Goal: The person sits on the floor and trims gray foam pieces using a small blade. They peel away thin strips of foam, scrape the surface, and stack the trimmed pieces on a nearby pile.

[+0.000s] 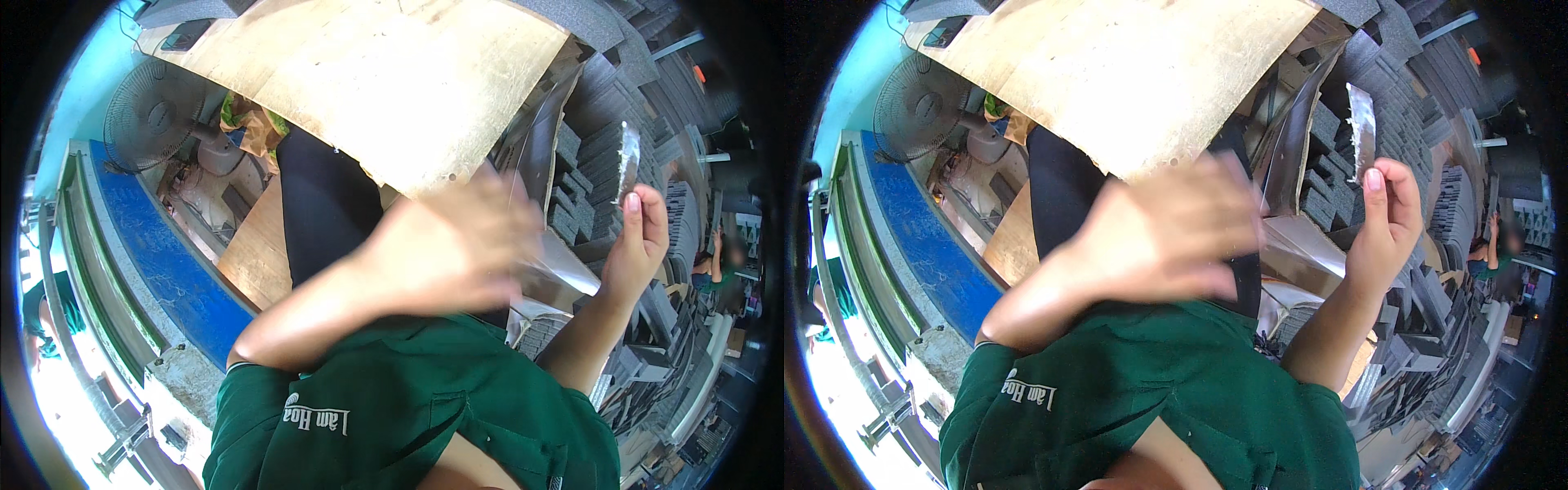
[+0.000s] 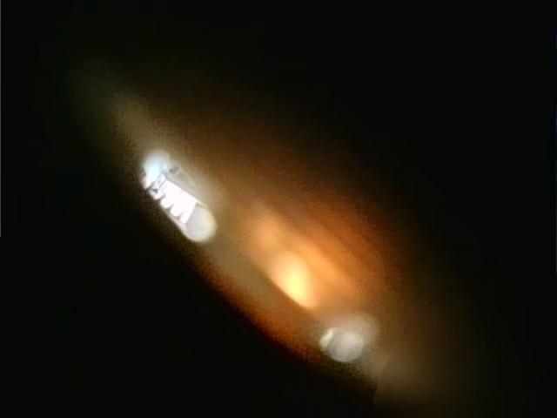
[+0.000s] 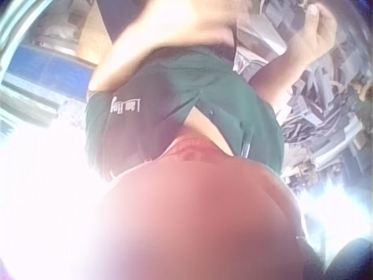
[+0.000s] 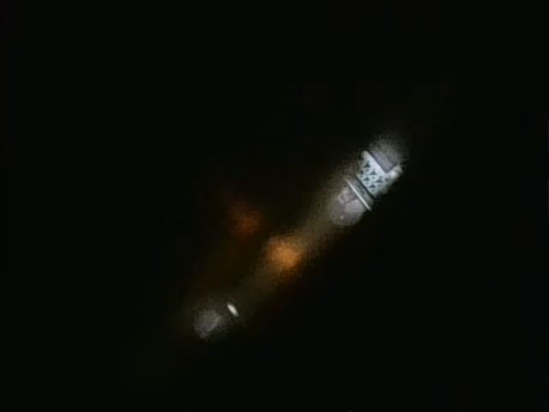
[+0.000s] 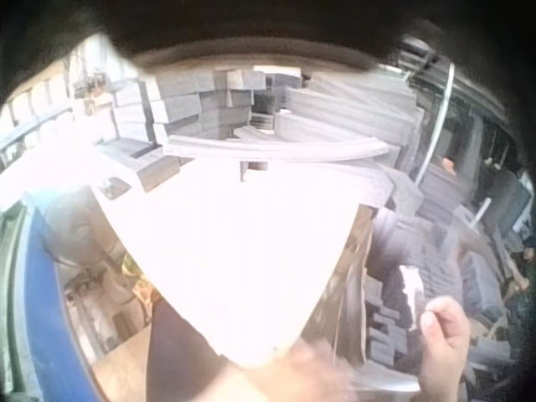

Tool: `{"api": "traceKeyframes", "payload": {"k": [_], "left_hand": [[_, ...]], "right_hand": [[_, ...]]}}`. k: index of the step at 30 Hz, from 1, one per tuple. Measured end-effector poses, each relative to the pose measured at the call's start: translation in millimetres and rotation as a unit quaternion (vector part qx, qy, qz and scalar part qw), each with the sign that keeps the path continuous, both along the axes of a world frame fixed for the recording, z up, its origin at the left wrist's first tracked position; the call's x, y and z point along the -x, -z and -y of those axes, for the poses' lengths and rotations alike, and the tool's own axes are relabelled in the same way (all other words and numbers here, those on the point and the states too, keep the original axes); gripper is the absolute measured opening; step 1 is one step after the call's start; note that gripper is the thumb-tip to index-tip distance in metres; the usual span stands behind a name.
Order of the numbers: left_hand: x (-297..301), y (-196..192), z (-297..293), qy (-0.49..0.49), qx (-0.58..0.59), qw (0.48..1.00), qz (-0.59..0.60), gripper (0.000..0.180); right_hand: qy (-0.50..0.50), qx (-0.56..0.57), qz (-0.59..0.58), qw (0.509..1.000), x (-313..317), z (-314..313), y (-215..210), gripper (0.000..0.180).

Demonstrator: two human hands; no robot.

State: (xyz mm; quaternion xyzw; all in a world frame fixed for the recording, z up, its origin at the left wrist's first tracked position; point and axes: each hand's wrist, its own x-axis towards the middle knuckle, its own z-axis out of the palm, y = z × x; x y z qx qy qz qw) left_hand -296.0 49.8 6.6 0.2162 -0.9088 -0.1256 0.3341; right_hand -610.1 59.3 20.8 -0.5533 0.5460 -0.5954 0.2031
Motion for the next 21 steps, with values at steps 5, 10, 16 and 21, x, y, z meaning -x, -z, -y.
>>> {"api": "traceKeyframes", "payload": {"k": [5, 10, 16, 21], "left_hand": [[-50, -8, 57, -0.419, 0.007, 0.879, 0.229, 0.085], [16, -1, 12, 0.107, -0.071, 0.990, 0.065, 0.073], [-57, -8, 76, -0.315, -0.109, 0.935, 0.121, 0.076], [-38, 3, 79, -0.349, -0.076, 0.882, 0.307, 0.115]], "right_hand": [[-0.033, 0.009, 0.041, 0.999, 8, -5, -7, 0.014], [-0.071, 0.004, 0.083, 0.994, 3, 4, 4, 0.014], [-0.165, 0.033, 0.164, 0.972, 15, -5, -3, 0.015], [-0.150, -0.029, 0.173, 0.973, 3, 4, 5, 0.015]]}}
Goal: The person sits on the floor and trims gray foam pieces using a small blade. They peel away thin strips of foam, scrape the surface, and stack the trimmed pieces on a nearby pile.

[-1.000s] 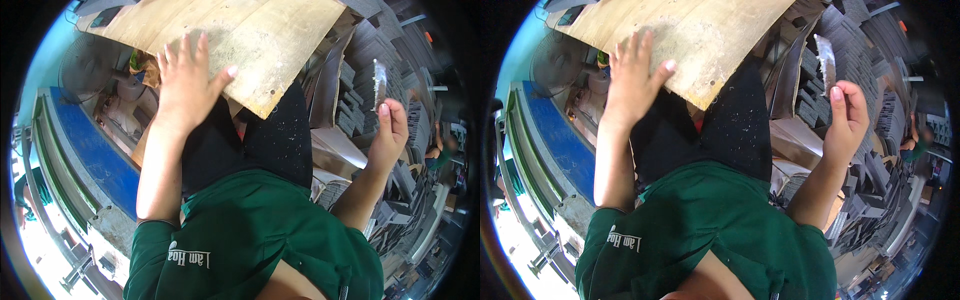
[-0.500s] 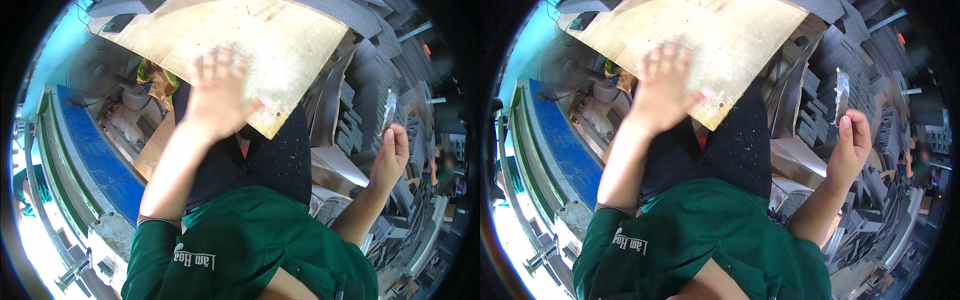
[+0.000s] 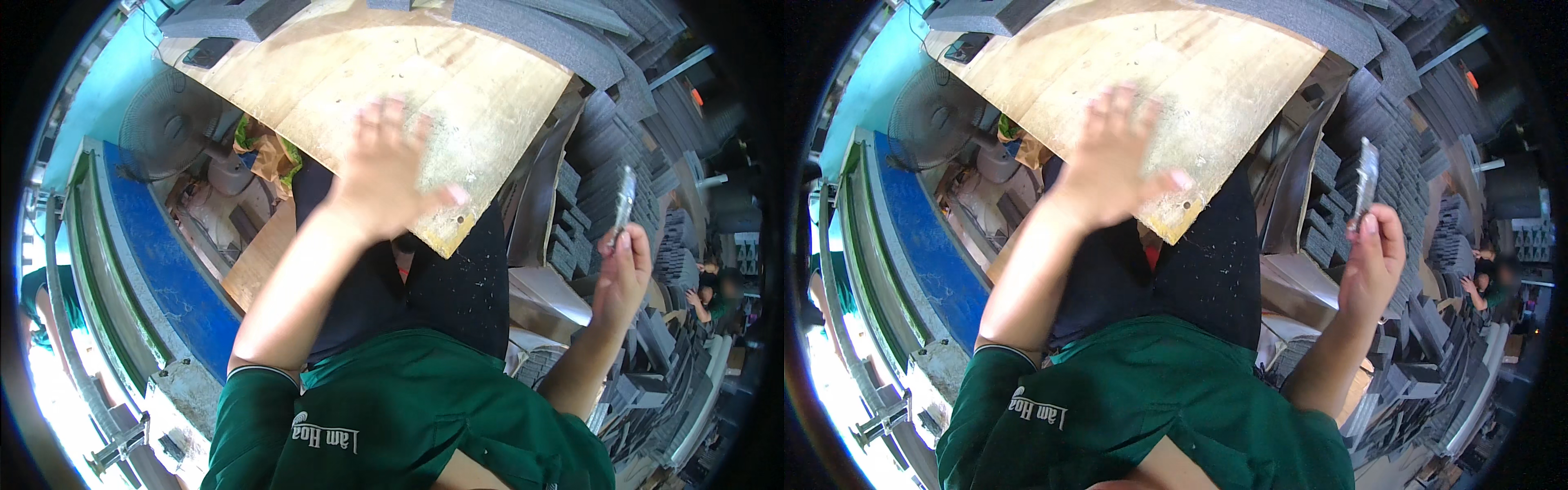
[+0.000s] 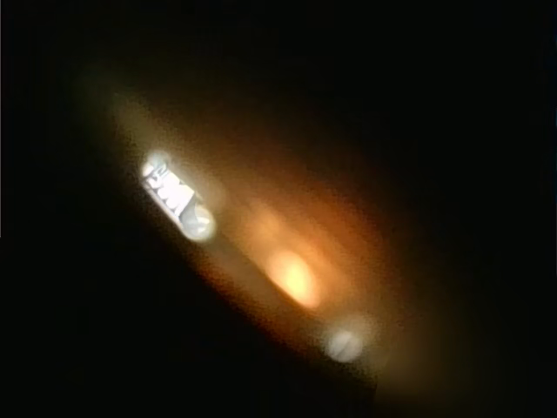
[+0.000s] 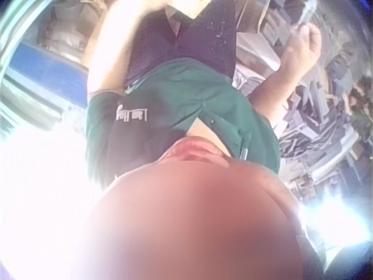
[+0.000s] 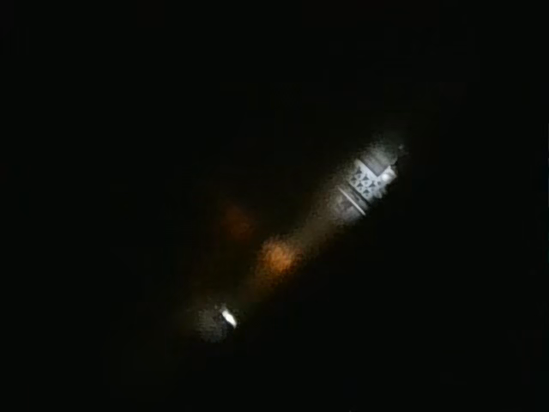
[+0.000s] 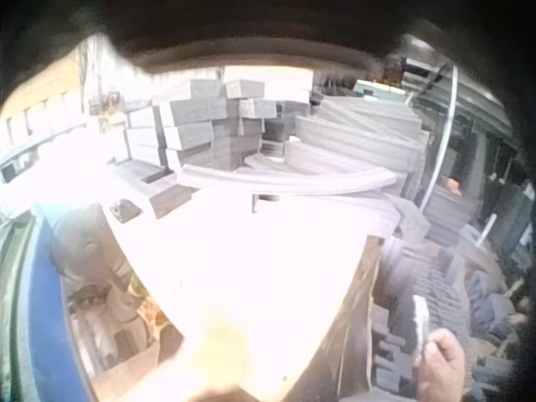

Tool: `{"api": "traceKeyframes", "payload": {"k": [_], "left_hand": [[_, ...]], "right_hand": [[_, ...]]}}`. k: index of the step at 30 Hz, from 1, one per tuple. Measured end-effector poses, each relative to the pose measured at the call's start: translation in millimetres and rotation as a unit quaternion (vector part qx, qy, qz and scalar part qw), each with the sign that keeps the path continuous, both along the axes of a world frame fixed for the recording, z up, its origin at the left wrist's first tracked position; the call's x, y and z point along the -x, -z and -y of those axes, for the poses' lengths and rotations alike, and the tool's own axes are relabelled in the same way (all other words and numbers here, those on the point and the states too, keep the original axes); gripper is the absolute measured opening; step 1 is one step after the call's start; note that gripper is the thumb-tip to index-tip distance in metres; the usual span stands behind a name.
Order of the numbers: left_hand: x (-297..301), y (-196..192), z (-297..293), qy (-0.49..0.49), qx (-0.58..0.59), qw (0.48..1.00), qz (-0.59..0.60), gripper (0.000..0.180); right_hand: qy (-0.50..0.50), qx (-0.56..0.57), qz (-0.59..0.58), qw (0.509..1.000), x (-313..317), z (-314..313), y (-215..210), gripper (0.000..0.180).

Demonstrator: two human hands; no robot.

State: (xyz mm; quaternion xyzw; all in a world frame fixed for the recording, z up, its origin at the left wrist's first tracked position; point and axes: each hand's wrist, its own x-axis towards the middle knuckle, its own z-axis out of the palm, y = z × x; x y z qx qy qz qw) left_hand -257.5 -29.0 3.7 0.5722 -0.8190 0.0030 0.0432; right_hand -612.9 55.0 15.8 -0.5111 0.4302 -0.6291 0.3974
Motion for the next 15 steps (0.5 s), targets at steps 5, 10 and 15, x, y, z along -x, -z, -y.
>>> {"api": "traceKeyframes", "payload": {"k": [5, 10, 15], "left_hand": [[71, -3, -64, 0.455, -0.226, 0.790, -0.342, 0.069], [45, -21, -47, 0.164, -0.157, 0.831, -0.508, 0.016], [26, -34, -42, 0.040, -0.157, 0.680, -0.715, 0.014]], "right_hand": [[-0.055, 0.014, 0.073, 0.996, -37, 11, 3, 0.016], [0.002, -0.008, -0.033, 0.999, -60, 9, -18, 0.010], [-0.032, 0.018, -0.018, 0.999, -88, 11, -26, 0.009]]}}
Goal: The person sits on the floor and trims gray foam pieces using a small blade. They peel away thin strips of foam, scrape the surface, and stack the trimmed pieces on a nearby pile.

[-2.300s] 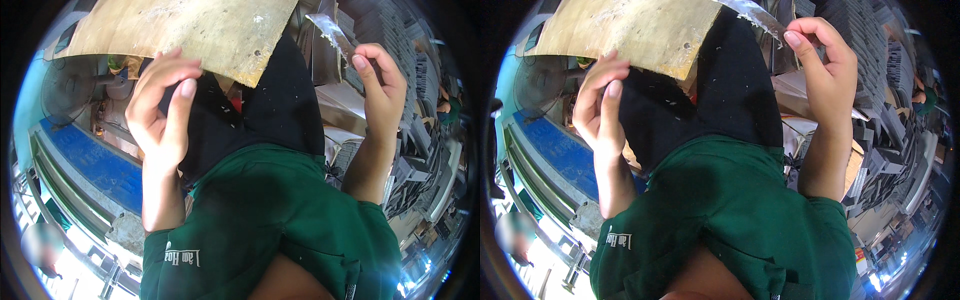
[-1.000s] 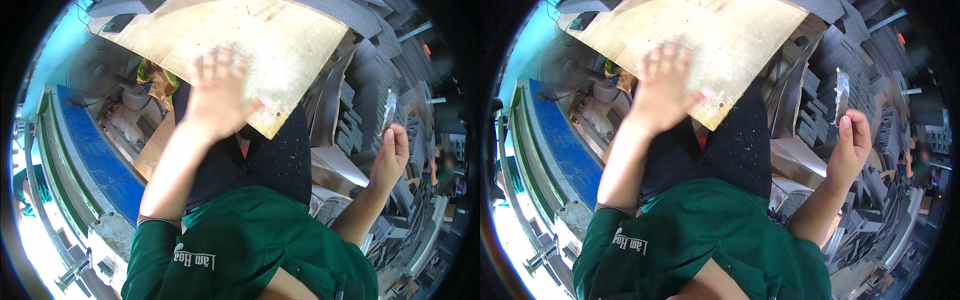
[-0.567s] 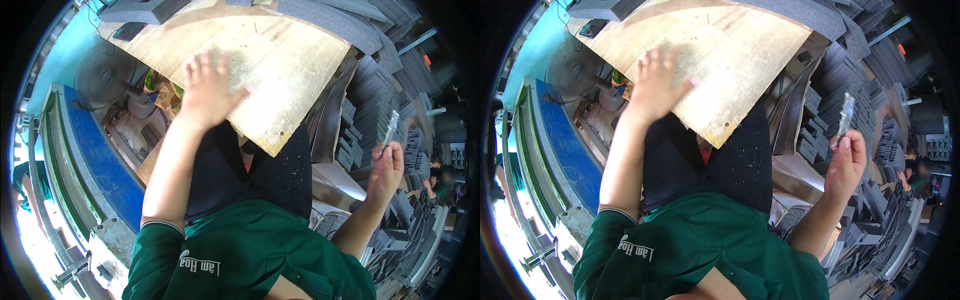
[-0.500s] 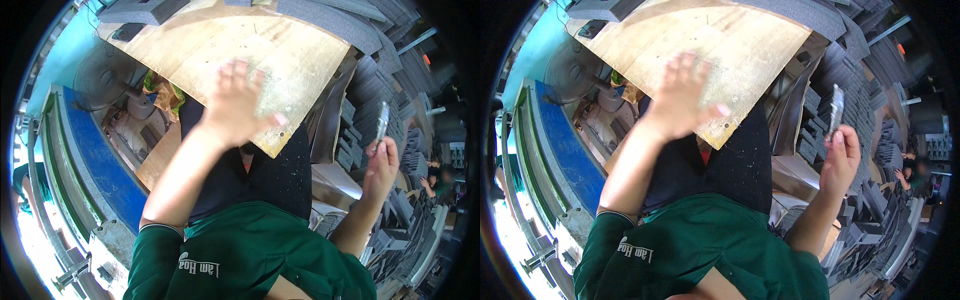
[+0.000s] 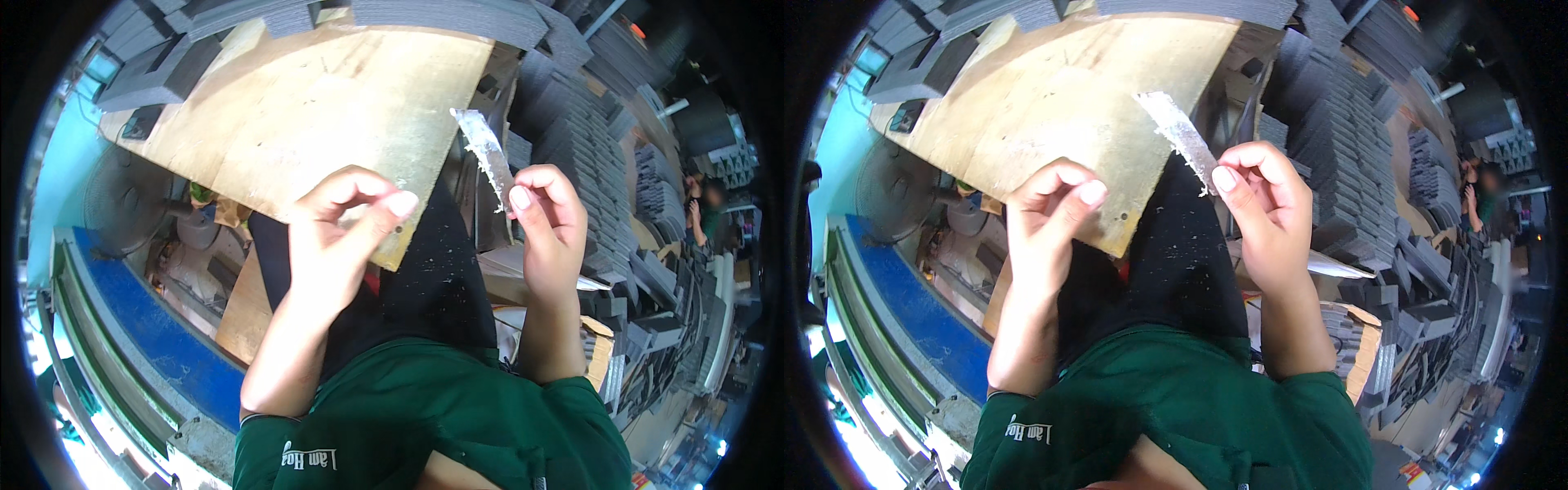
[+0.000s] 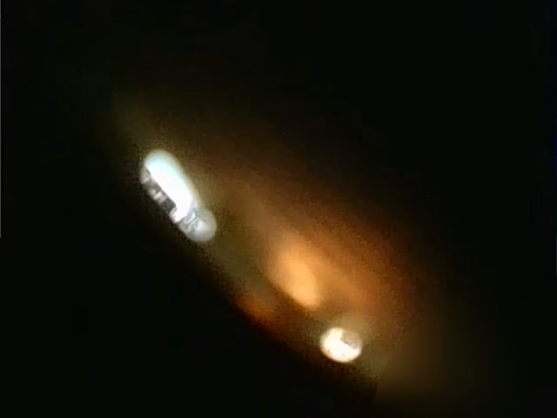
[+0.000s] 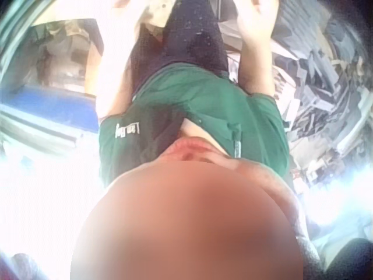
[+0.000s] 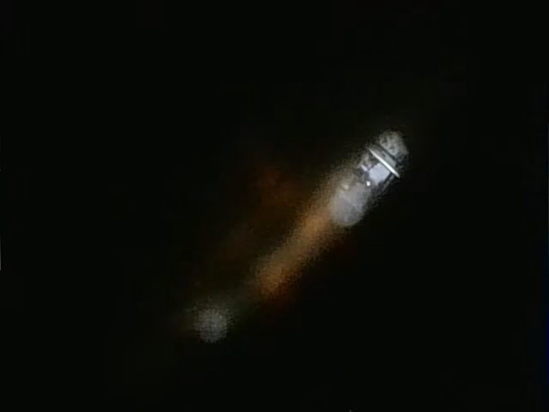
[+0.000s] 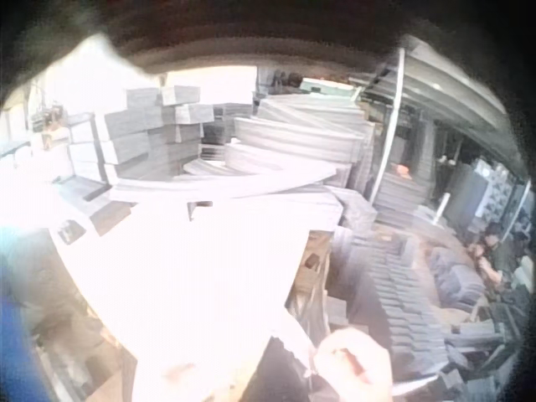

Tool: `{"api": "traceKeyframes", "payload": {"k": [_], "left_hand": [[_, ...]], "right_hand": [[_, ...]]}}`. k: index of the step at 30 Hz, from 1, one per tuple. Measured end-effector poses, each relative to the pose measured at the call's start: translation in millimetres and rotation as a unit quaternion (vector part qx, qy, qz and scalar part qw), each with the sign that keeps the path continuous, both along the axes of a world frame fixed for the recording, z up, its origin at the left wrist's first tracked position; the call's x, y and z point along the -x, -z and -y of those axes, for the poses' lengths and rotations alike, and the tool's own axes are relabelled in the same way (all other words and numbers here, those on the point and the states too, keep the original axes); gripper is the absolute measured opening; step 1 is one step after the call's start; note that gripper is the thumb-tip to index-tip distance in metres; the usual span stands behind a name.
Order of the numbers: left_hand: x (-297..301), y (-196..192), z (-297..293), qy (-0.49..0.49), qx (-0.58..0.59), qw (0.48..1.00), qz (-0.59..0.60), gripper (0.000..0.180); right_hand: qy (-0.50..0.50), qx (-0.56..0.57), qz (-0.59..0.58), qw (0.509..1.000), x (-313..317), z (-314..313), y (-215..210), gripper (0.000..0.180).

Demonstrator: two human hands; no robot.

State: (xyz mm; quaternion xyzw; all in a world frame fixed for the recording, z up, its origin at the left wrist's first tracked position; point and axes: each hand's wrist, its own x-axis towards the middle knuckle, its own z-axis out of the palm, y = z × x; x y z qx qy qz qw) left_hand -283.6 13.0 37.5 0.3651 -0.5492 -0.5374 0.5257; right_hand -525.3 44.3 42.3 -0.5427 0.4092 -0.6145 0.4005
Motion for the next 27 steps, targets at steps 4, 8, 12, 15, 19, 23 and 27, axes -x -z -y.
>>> {"api": "traceKeyframes", "payload": {"k": [4, 8, 12, 15, 19, 23, 27], "left_hand": [[5, 0, -6, 0.007, -0.016, 0.998, -0.057, 0.031], [12, 5, -5, -0.035, 0.033, 0.992, -0.115, 0.027], [16, 12, 2, -0.036, 0.050, 0.984, -0.168, 0.012], [18, 19, 4, -0.043, 0.027, 0.988, -0.144, 0.012], [22, 22, 1, -0.066, -0.017, 0.983, -0.173, 0.021], [26, 19, -5, -0.082, -0.004, 0.977, -0.198, 0.031], [30, 18, -7, -0.093, 0.046, 0.981, -0.166, 0.017]], "right_hand": [[-0.015, 0.007, -0.056, 0.998, -22, 1, -1, 0.008], [-0.024, 0.114, -0.155, 0.981, -36, 7, 0, 0.007], [-0.015, 0.140, -0.167, 0.976, -38, 7, 2, 0.006], [-0.003, 0.099, -0.166, 0.981, -36, 3, 4, 0.004], [0.016, 0.072, -0.134, 0.988, -36, -2, 6, 0.005], [0.022, 0.069, -0.125, 0.990, -39, -2, 8, 0.007], [0.000, 0.060, -0.110, 0.992, -43, -1, 9, 0.008]]}}
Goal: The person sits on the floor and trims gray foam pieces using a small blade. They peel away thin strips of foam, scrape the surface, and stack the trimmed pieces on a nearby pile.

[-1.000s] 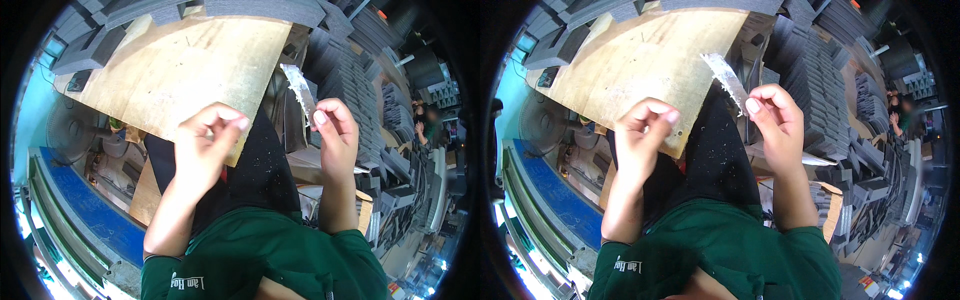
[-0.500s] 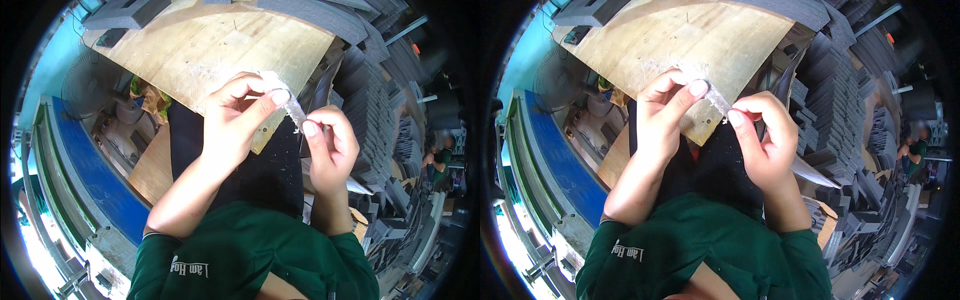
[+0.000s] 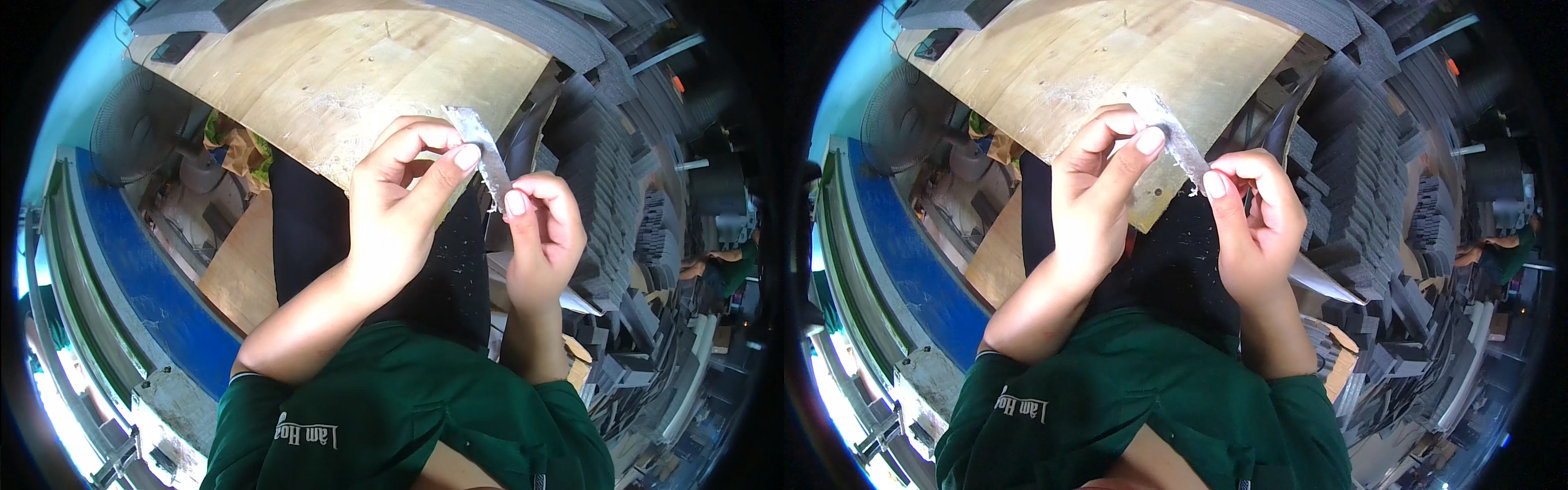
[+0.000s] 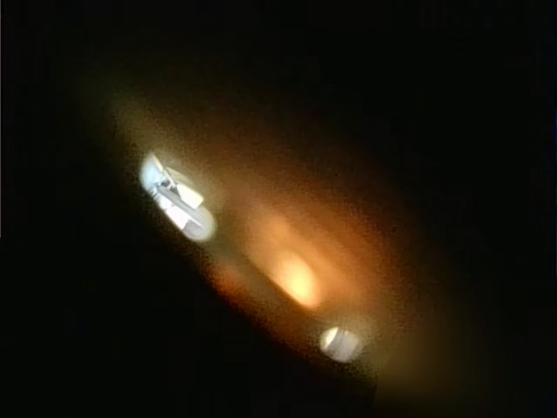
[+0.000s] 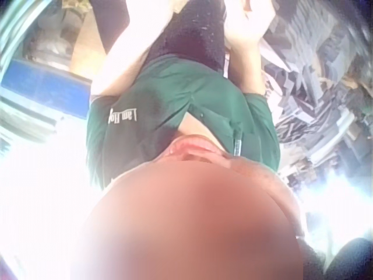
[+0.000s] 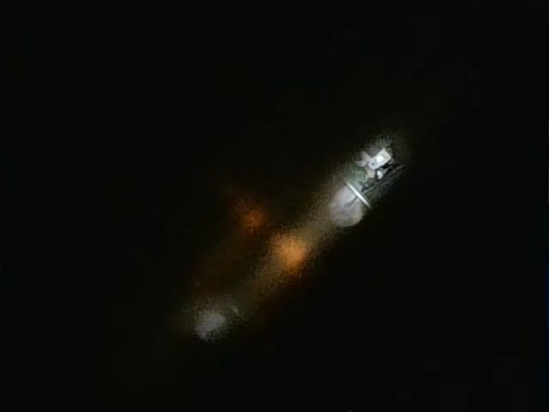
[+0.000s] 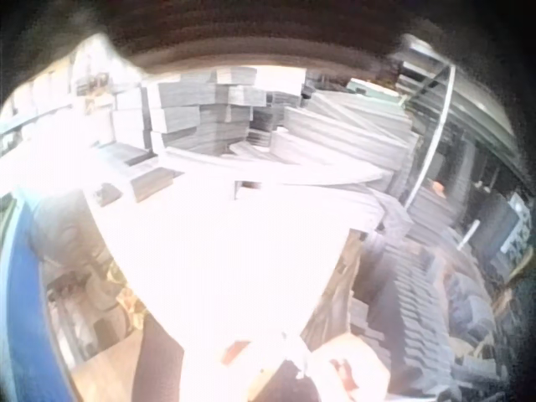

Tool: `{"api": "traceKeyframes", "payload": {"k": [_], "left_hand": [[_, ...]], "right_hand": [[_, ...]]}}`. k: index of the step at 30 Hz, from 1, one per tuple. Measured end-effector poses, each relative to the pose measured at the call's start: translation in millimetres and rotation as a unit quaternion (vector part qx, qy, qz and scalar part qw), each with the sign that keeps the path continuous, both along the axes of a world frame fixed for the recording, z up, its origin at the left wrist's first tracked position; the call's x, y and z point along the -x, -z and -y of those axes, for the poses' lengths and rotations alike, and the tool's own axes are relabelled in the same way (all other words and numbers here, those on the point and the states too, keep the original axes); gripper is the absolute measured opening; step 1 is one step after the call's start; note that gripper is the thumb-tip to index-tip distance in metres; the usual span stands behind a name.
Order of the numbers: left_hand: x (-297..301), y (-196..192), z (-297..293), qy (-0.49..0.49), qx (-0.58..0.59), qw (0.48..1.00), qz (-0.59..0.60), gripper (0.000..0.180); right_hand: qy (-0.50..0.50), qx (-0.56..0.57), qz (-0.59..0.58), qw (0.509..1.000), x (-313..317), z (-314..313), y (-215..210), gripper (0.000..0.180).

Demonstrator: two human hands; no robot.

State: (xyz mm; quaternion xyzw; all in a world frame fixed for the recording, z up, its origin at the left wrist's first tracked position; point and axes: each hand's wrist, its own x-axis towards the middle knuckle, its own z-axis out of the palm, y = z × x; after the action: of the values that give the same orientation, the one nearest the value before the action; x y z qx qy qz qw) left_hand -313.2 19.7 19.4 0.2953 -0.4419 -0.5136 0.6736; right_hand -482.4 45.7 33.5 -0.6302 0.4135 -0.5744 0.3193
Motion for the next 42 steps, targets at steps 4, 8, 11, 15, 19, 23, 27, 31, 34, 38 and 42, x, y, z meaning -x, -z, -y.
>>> {"api": "traceKeyframes", "payload": {"k": [4, 8, 11, 15, 19, 23, 27, 31, 34, 38, 42], "left_hand": [[2, 5, 4, -0.020, 0.016, 1.000, -0.015, 0.008], [2, 8, 6, -0.047, 0.045, 0.998, -0.012, 0.008], [0, 7, 5, -0.045, 0.033, 0.997, -0.052, 0.010], [-6, 1, 3, -0.037, 0.000, 0.999, -0.033, 0.011], [-10, -5, -2, -0.011, 0.030, 0.999, -0.024, 0.012], [-13, -7, -5, 0.024, 0.054, 0.998, -0.009, 0.011], [-14, -6, -2, 0.094, 0.023, 0.990, -0.105, 0.009], [-10, -2, 3, 0.108, 0.016, 0.987, -0.115, 0.011], [-10, 1, 5, 0.127, 0.011, 0.985, -0.113, 0.014], [-11, 3, 6, 0.157, 0.014, 0.980, -0.124, 0.016], [-9, 4, 6, 0.165, 0.006, 0.977, -0.135, 0.017]], "right_hand": [[-0.066, -0.099, 0.154, 0.981, -6, 0, 4, 0.011], [-0.131, -0.224, 0.283, 0.923, -16, -2, 12, 0.019], [-0.157, -0.237, 0.307, 0.908, -20, -5, 15, 0.018], [-0.156, -0.228, 0.288, 0.917, -19, -8, 12, 0.020], [-0.107, -0.194, 0.230, 0.948, -18, -10, 9, 0.020], [-0.106, -0.169, 0.218, 0.955, -18, -10, 9, 0.020], [-0.125, -0.186, 0.245, 0.943, -20, -10, 10, 0.019], [-0.145, -0.242, 0.280, 0.918, -23, -10, 11, 0.022], [-0.162, -0.263, 0.292, 0.905, -25, -11, 10, 0.022], [-0.188, -0.295, 0.326, 0.879, -25, -14, 8, 0.021], [-0.205, -0.307, 0.339, 0.865, -25, -15, 6, 0.019]]}}
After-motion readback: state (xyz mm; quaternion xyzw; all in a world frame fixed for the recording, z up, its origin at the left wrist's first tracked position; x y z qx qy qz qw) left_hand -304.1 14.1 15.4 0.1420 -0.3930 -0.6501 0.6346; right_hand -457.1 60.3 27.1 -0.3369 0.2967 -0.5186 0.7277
